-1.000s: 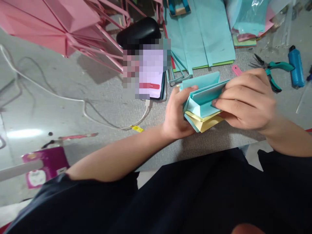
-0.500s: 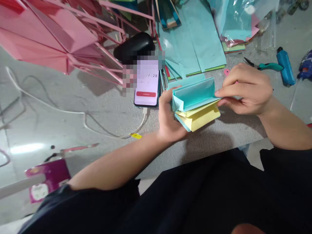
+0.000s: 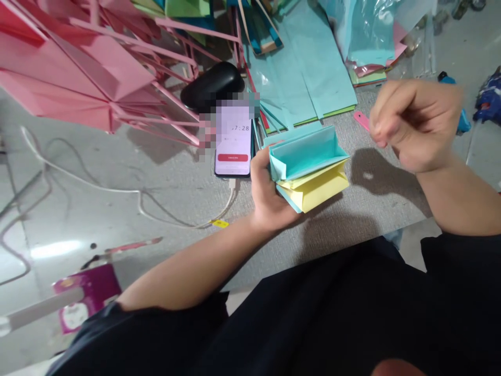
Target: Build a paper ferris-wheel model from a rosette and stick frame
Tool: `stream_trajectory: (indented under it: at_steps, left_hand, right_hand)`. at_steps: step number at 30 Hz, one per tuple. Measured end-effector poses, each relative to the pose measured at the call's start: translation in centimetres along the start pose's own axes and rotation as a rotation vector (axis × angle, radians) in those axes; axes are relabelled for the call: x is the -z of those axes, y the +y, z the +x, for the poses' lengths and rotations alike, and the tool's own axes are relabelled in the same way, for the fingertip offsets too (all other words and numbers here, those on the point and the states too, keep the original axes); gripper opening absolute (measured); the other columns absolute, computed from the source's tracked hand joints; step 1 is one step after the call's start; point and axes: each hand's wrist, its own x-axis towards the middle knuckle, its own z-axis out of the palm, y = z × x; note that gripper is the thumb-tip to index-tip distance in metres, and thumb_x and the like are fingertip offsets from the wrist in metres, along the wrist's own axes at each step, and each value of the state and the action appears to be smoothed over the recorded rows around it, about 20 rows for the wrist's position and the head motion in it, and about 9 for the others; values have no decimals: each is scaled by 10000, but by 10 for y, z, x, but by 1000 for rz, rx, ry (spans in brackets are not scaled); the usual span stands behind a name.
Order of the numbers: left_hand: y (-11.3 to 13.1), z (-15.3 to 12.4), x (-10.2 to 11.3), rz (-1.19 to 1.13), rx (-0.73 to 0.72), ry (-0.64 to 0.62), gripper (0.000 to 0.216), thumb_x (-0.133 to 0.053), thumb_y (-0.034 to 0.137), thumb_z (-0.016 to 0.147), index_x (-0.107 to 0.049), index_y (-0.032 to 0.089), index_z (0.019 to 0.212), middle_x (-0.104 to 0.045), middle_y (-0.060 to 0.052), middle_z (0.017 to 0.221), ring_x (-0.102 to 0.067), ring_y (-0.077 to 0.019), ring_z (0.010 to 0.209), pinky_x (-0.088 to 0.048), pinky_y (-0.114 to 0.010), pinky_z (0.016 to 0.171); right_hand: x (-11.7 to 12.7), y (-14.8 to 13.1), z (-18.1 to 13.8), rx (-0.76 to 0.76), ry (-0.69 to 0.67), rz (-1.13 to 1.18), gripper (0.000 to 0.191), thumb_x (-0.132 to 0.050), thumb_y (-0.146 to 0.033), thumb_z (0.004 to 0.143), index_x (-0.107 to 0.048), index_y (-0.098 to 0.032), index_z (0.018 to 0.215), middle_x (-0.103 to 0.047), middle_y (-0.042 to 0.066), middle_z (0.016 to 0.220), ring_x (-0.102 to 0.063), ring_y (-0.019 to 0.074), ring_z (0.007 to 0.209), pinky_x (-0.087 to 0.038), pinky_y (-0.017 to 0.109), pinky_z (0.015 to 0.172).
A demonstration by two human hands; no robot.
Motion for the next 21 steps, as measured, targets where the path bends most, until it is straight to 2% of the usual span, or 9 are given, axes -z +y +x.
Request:
stream_trajectory:
  at_steps: [3, 6, 9, 12, 15, 17, 18, 21]
  left_hand:
    - [-2, 7, -4, -4, -171, 48, 1205, -1066, 830, 716, -505, 279, 1629, -728, -83, 1325, -799, -278, 1050, -720, -447, 889]
    - [-2, 10, -6, -9, -193, 50, 1127, -1019, 835, 798, -514, 267, 1630, -726, -82, 1299, -788, -257, 1037, -715, -427, 890]
    - [-1, 10, -6, -10, -180, 53, 1093, -988, 838, 841, -509, 265, 1638, -719, -84, 1296, -783, -252, 1044, -713, -427, 908]
    - [0, 9, -6, -8, -165, 48, 1099, -975, 848, 848, -495, 276, 1655, -714, -89, 1311, -787, -270, 1079, -712, -450, 937]
    - [1, 7, -8, 5, -165, 43, 1165, -973, 880, 820, -457, 301, 1689, -703, -96, 1354, -795, -318, 1169, -706, -503, 1000]
    - [2, 6, -9, 18, -174, 54, 1189, -973, 888, 810, -451, 317, 1712, -695, -96, 1360, -800, -323, 1173, -707, -506, 991]
    - [2, 5, -10, 31, -174, 65, 1170, -967, 884, 822, -460, 326, 1717, -693, -93, 1351, -802, -315, 1156, -710, -500, 973]
    - [3, 3, -11, 100, -168, 88, 1031, -912, 853, 909, -487, 353, 1705, -698, -73, 1295, -797, -289, 1093, -715, -504, 951]
  right_hand:
    - [5, 14, 2, -57, 107, -7, 580, -766, -757, 1085, -632, -312, 738, -550, -39, 566, -397, 139, 442, -343, 372, 428]
    - [8, 26, 0, -81, 126, -104, 688, -663, -838, 1103, -569, -306, 677, -485, -29, 528, -385, 138, 448, -334, 392, 454]
    - [8, 32, -5, -103, 83, -214, 700, -641, -846, 1110, -581, -289, 691, -507, -25, 558, -447, 133, 494, -386, 384, 512]
    - [6, 31, -11, -73, 38, -272, 543, -696, -696, 1160, -727, -275, 819, -629, -26, 632, -516, 117, 528, -448, 350, 554]
    - [4, 26, -12, 54, 60, -303, 281, -771, -481, 1166, -833, -287, 971, -789, 6, 788, -642, 135, 622, -535, 339, 610]
    - [2, 22, -11, 155, 91, -361, 120, -799, -408, 1135, -866, -322, 1084, -856, 40, 957, -754, 187, 792, -604, 375, 702]
    - [1, 19, -10, 210, 101, -399, 95, -793, -392, 1122, -869, -345, 1153, -867, 46, 1033, -789, 216, 883, -627, 402, 750]
    - [-7, 7, -10, 403, 62, -502, 282, -725, -429, 1086, -827, -351, 1337, -860, 41, 1141, -814, 261, 982, -651, 468, 814]
